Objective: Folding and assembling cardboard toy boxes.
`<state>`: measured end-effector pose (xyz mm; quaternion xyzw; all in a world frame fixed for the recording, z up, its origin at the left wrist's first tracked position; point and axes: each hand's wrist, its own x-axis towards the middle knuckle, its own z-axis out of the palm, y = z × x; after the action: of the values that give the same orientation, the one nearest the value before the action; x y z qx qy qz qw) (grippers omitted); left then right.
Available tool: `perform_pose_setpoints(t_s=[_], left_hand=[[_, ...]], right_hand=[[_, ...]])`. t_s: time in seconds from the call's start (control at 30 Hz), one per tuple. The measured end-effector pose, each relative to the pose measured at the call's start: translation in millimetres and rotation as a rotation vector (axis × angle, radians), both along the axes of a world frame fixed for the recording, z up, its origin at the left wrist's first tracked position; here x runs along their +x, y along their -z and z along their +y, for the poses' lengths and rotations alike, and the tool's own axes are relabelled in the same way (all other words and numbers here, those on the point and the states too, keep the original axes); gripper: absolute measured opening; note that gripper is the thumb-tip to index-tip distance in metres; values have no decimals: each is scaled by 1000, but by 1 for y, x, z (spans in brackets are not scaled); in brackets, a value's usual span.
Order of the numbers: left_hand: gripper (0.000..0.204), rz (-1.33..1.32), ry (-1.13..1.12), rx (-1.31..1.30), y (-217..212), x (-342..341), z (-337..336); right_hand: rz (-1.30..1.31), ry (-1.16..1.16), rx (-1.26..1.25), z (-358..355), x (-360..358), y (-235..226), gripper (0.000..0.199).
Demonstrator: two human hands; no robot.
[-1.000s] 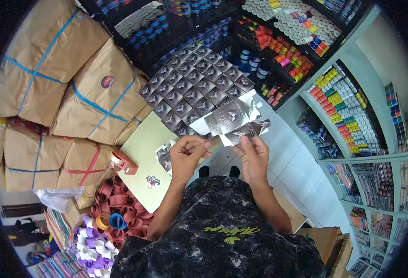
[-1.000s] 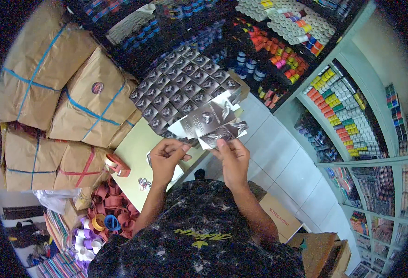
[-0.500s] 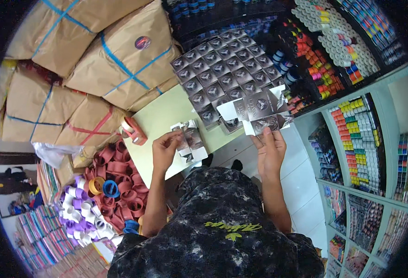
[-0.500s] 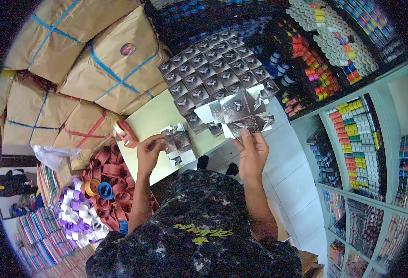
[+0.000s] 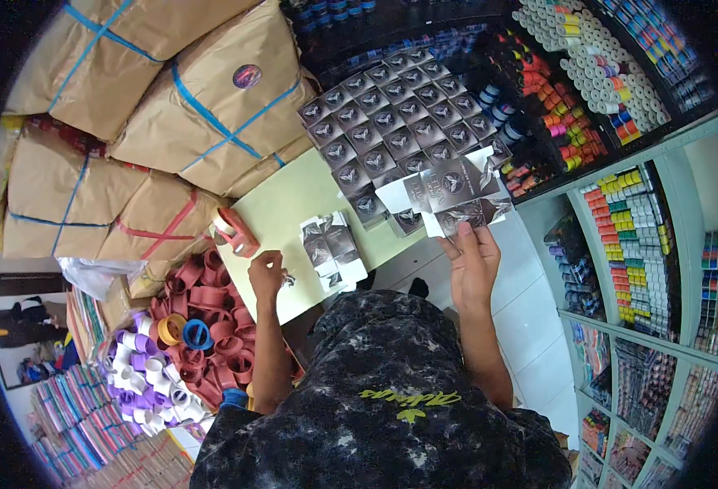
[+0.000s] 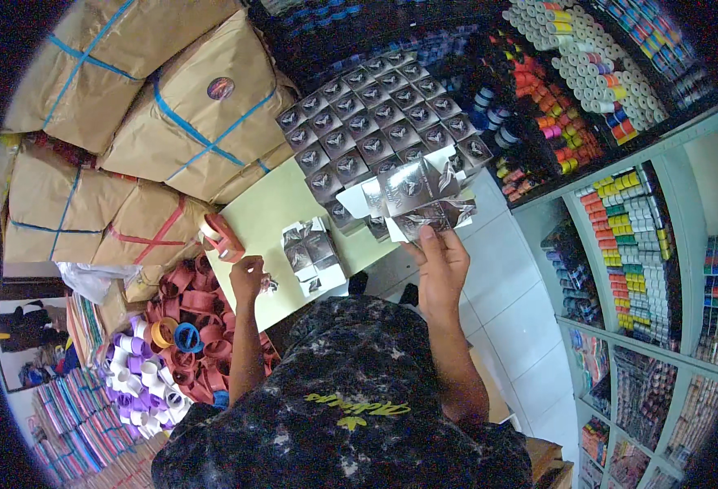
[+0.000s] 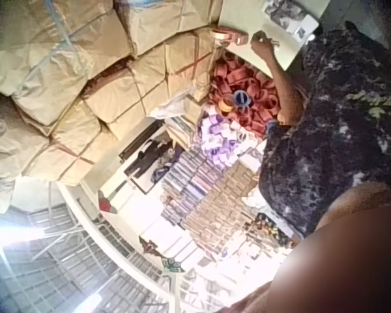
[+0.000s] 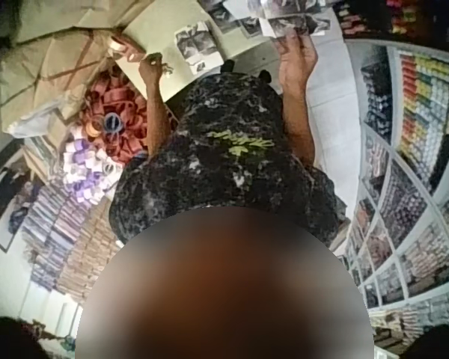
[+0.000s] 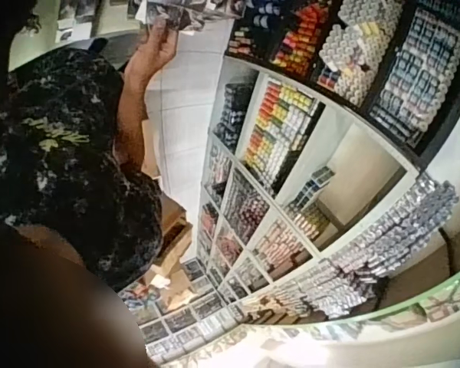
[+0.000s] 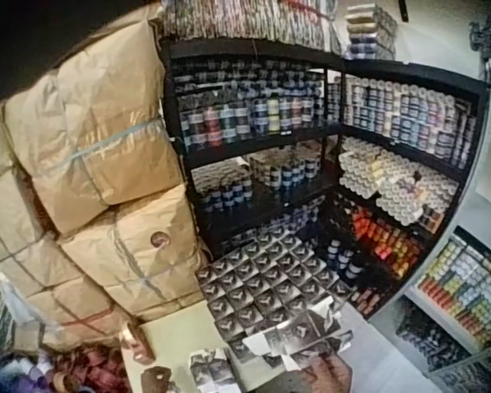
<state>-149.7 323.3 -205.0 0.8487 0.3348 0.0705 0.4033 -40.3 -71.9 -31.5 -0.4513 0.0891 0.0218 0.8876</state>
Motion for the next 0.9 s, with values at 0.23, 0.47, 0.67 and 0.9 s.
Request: perform_pose_setpoints(t_s=[0.23, 0.47, 0.67, 0.9], left_hand=[[24, -136, 21, -161, -40, 44, -31], [19, -411, 241, -394, -128, 96, -99], [54, -470, 666, -442, -203, 112, -165], [98, -420, 975, -367, -228, 121, -216]], right_hand=[[2, 28, -10, -7, -2, 6, 17], [0, 47, -111, -12, -6, 2, 14], [-58, 1, -347, -21, -16, -1, 18], [-191, -97, -450, -28, -31, -9, 21]])
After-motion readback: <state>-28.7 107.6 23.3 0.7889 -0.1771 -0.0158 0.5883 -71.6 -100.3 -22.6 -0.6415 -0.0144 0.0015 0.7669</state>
